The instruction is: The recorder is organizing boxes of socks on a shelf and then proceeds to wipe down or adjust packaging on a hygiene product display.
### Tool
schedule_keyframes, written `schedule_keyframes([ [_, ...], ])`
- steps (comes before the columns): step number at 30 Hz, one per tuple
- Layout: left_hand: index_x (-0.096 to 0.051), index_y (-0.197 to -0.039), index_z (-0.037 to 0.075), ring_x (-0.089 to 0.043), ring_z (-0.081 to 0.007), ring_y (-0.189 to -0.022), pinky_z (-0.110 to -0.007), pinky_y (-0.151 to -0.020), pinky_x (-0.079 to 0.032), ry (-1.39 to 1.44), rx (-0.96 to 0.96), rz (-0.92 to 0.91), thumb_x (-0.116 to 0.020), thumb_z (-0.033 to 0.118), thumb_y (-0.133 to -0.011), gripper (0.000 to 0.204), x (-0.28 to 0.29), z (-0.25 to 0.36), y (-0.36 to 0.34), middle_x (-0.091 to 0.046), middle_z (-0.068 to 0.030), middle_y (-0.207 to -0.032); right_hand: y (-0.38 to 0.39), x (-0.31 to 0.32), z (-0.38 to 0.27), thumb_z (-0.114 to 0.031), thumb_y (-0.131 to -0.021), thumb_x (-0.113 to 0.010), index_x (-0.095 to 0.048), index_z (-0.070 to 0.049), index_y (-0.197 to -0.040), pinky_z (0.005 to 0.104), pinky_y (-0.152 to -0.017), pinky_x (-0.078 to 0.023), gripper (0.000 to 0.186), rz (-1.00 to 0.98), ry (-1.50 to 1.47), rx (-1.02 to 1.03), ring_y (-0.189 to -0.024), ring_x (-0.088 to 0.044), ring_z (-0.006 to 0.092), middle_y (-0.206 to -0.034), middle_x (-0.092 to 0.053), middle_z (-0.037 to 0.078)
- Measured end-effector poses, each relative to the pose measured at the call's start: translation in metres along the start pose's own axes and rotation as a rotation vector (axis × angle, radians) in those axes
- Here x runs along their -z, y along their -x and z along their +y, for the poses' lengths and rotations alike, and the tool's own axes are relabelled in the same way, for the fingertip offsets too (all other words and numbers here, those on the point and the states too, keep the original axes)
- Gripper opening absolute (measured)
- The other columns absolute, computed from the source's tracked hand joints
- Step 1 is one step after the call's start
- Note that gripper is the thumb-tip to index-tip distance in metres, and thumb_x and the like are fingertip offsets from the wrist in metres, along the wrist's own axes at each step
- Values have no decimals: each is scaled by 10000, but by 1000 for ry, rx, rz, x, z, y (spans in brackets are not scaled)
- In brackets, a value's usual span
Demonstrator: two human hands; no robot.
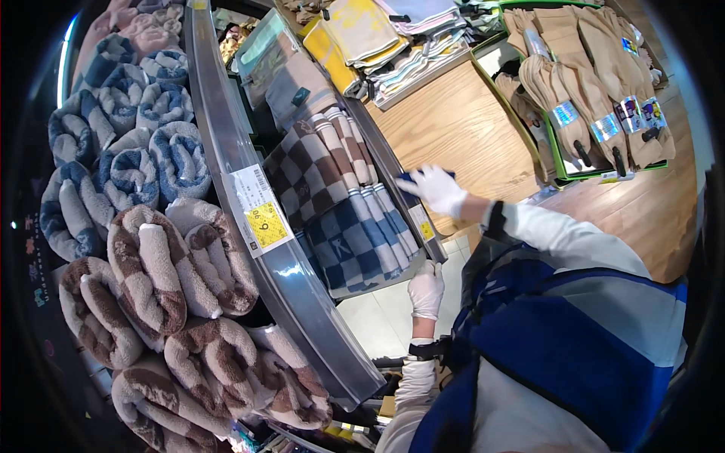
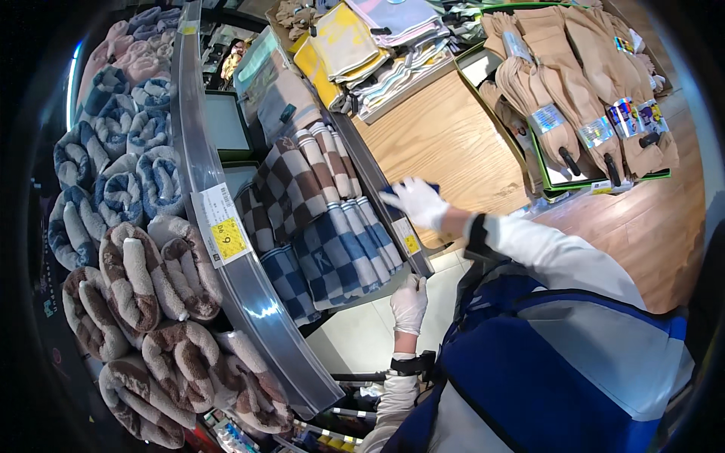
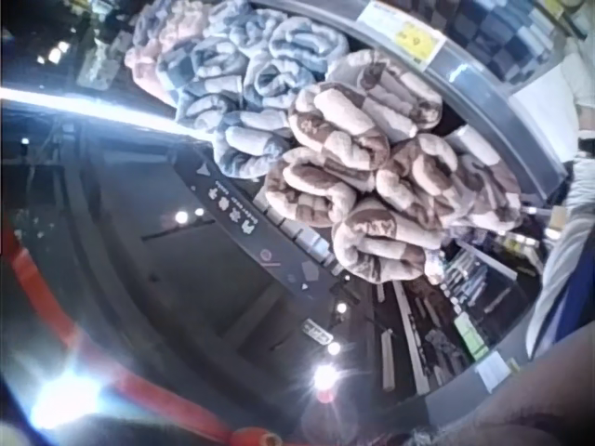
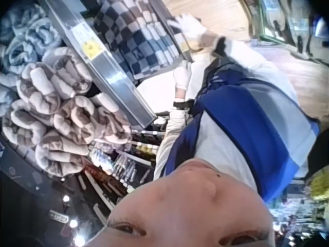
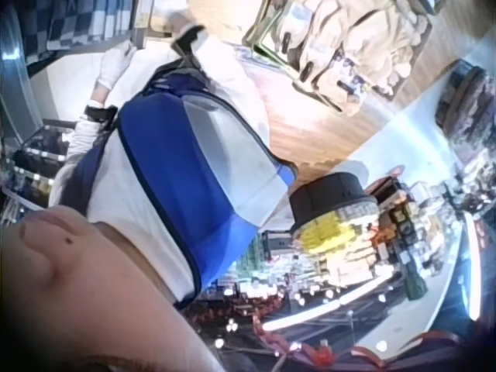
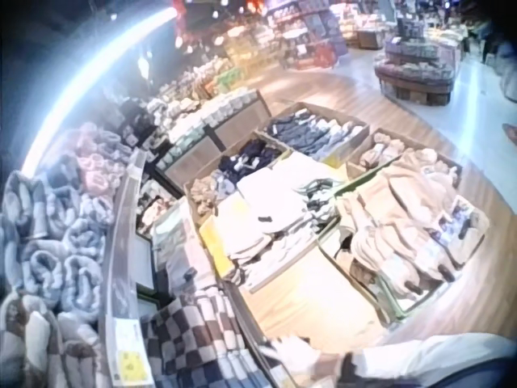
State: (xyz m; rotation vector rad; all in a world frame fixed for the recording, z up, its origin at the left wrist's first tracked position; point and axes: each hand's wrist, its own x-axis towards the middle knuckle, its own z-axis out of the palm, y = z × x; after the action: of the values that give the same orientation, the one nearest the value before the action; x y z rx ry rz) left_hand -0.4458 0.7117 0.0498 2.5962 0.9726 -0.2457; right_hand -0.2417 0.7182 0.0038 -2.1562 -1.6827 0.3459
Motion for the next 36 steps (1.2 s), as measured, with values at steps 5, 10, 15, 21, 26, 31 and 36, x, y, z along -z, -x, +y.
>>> schedule_keyframes([
  [5, -501, -694, 74, -553, -297, -560, -385, -499, -428, -147, -99, -51, -536, 224, -766, 170, 0, -4, -4, -549, -142, -607, 68, -2, -6, -183, -732, -478, -437, -221, -1176, 314, -688, -395, 447, -36, 72, 240, -845, -491, 226, -925, -522, 75],
  [10, -498, -716, 78, -551, -306, -538, -397, -479, -430, -120, -138, -112, -521, 217, -763, 148, -1, -10, -6, -546, -138, -597, 48, 8, -5, -181, -761, -456, -466, -256, -1129, 302, -653, -412, 376, -194, 14, 276, -826, -497, 222, -894, -516, 61],
  [15, -521, -733, 93, -553, -299, -549, -399, -498, -428, -68, -60, -112, -526, 191, -759, 101, 2, -4, -4, -550, -129, -599, 2, -9, 9, -131, -776, -413, -402, -179, -1191, 335, -661, -416, 419, 24, 44, 71, -812, -499, 244, -878, -512, 92],
  [21, -548, -758, 72, -554, -319, -614, -380, -542, -420, 242, 128, 14, -554, 200, -755, 129, -10, -10, 3, -566, -142, -673, -84, -10, 32, -86, -746, -426, -383, -106, -1200, 345, -658, -420, 457, 222, 78, -148, -792, -511, 252, -890, -517, 113],
  [26, -536, -742, 61, -557, -300, -621, -353, -563, -424, 261, 166, 51, -524, 157, -767, 100, -14, -4, 5, -558, -147, -663, -85, -10, 27, -102, -755, -405, -381, -75, -1197, 349, -668, -421, 443, 233, 140, -277, -778, -505, 264, -907, -514, 129],
  [31, -532, -729, 43, -547, -268, -596, -323, -563, -421, 361, 139, 113, -489, 89, -759, 70, -18, -9, 6, -553, -140, -644, 0, -27, -18, -149, -734, -458, -352, 17, -1186, 350, -690, -398, 494, 206, -44, -136, -778, -482, 269, -858, -504, 151],
  [36, -532, -729, 40, -553, -296, -595, -352, -547, -426, 198, 53, 219, -495, 86, -766, 69, -23, -10, 7, -570, -137, -653, 92, -28, -71, -182, -736, -484, -292, -3, -1229, 355, -679, -406, 558, 49, -122, -112, -772, -482, 264, -828, -482, 131],
])
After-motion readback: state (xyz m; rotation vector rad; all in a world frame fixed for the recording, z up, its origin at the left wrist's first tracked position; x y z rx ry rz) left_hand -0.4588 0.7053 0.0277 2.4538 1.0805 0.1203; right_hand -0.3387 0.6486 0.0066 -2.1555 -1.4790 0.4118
